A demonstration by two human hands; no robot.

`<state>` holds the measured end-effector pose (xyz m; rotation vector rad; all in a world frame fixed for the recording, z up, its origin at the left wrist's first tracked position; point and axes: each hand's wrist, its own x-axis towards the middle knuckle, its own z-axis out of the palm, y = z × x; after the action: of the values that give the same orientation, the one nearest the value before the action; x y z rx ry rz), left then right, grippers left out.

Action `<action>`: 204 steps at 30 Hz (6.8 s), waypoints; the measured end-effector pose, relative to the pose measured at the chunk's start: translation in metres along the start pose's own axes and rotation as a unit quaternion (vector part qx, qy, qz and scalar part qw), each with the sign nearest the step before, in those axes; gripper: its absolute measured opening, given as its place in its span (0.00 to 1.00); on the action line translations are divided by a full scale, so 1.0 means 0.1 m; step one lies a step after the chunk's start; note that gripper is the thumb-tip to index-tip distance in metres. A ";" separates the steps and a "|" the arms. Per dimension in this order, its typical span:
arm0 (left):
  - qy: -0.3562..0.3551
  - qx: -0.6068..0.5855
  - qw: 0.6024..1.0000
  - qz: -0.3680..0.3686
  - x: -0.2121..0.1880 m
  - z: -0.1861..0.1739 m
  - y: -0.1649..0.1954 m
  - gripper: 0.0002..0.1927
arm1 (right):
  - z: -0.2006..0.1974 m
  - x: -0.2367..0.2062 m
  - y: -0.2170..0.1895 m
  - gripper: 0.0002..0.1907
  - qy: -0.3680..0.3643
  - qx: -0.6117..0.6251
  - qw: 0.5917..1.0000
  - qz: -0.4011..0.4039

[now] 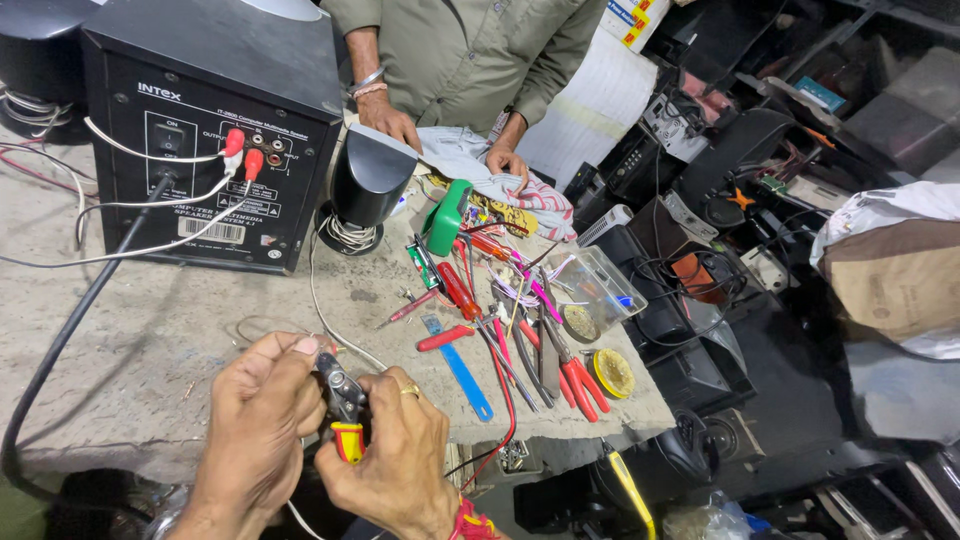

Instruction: The person strips the insulation from a white wire using pliers, twists the exposed strands, and then wraps the connection with black electrical tape. The work is performed on a cluttered bench with various tools and electronic components nearby.

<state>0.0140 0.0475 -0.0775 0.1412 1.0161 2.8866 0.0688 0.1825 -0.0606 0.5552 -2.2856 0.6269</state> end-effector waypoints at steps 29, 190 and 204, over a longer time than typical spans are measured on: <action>0.063 0.146 0.983 0.088 0.05 -0.06 -0.22 0.09 | -0.16 0.48 0.08 0.27 0.078 -0.068 0.988 -0.117; -0.045 0.404 0.850 0.334 0.25 -0.52 -0.32 0.03 | -0.18 0.45 0.43 0.06 -0.105 0.270 0.957 -0.006; -0.072 0.404 0.868 0.279 0.18 -0.48 -0.22 0.04 | -0.56 0.62 0.20 0.14 -0.045 -0.068 0.952 -0.296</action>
<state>-0.0088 0.0369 -0.1280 0.7957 2.4045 2.5481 0.0446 0.2175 0.0137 1.1557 -2.0641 0.1487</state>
